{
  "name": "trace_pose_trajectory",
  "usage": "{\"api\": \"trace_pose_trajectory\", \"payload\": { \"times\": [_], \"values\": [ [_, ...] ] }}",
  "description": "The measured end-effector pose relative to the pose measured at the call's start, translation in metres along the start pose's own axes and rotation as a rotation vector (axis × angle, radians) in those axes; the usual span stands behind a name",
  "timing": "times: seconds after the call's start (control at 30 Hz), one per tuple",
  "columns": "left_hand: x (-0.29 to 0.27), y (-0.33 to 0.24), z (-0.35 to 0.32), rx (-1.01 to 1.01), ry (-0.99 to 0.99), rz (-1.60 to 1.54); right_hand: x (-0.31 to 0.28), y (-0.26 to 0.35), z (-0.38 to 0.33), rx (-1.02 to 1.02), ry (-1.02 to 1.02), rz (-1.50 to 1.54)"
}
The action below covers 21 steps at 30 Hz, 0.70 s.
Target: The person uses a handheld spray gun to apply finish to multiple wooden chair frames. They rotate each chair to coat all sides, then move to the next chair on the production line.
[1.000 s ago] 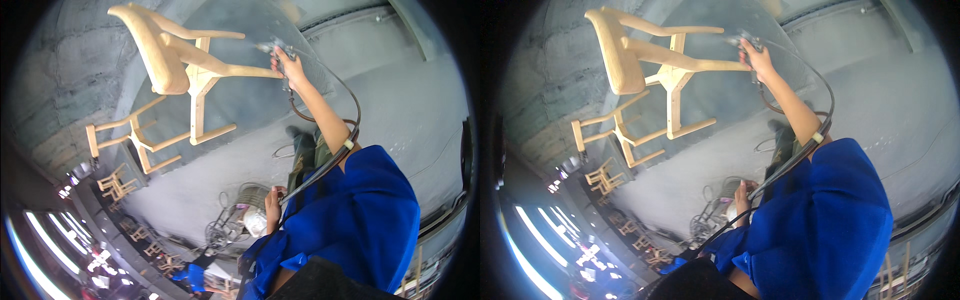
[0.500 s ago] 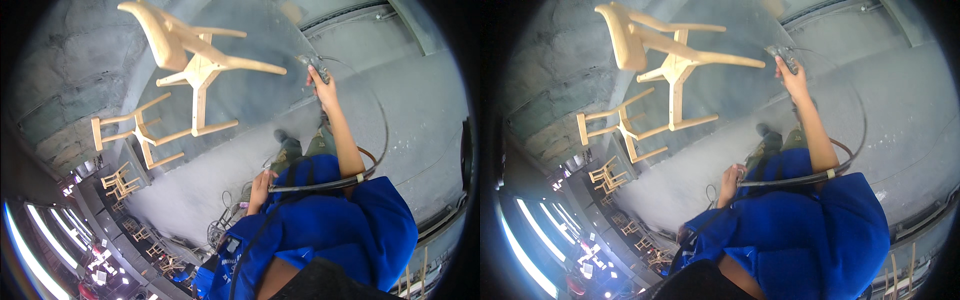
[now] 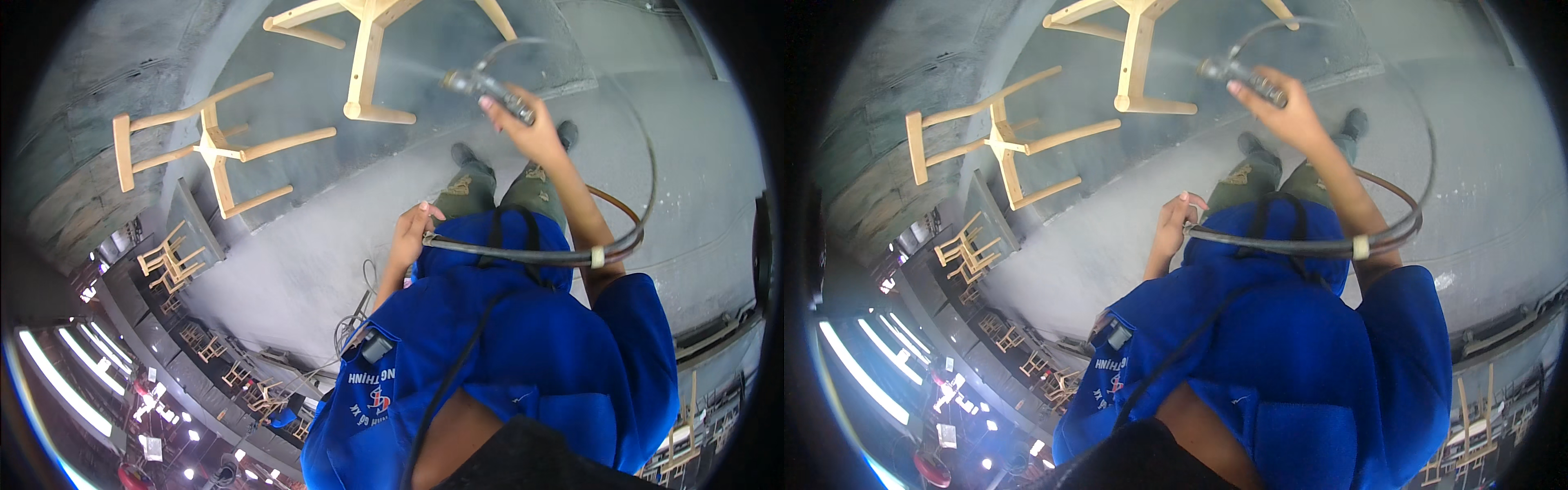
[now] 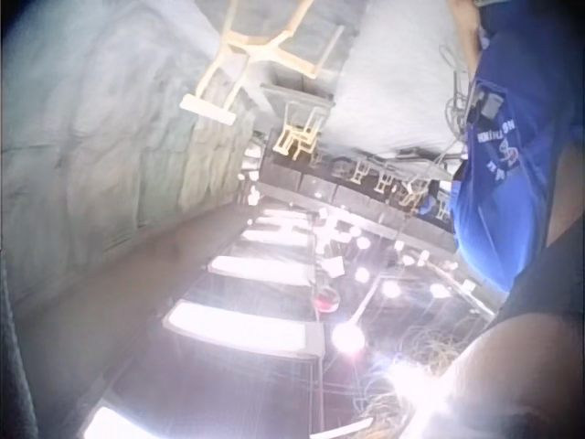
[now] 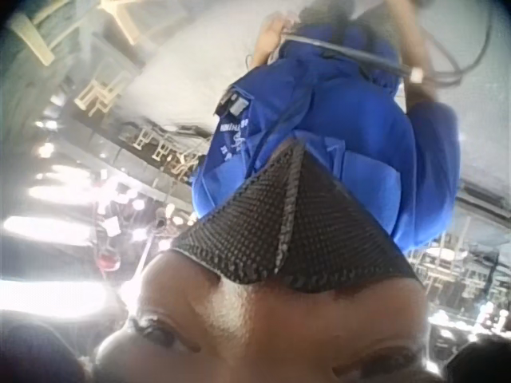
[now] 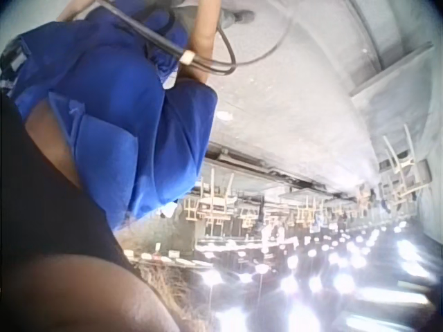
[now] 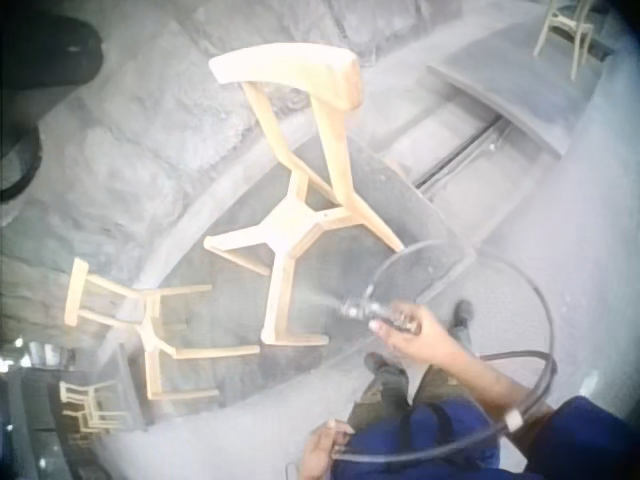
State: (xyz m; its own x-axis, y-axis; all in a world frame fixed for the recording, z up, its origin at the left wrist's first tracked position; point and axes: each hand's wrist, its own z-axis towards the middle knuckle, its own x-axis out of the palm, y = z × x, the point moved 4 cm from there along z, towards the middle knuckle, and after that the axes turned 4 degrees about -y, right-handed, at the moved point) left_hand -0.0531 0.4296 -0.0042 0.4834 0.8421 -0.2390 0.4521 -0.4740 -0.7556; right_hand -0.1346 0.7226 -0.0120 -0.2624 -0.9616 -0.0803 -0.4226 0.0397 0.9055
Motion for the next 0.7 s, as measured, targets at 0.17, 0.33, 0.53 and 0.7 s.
{"api": "trace_pose_trajectory", "payload": {
  "times": [0.17,0.33,0.53,0.7],
  "values": [
    [-0.012,0.024,-0.003,-0.076,0.108,-0.082,-0.031,0.016,-0.009,-0.411,-0.410,-0.114],
    [-0.005,0.033,0.007,-0.109,0.191,-0.100,-0.022,-0.020,-0.032,-0.096,-0.312,0.001],
    [-0.005,0.039,0.013,-0.129,0.123,0.024,0.073,-0.083,-0.027,0.350,0.257,0.970],
    [-0.019,0.054,0.020,-0.240,0.102,0.073,0.126,-0.173,0.029,0.575,0.087,0.741]
  ]
}}
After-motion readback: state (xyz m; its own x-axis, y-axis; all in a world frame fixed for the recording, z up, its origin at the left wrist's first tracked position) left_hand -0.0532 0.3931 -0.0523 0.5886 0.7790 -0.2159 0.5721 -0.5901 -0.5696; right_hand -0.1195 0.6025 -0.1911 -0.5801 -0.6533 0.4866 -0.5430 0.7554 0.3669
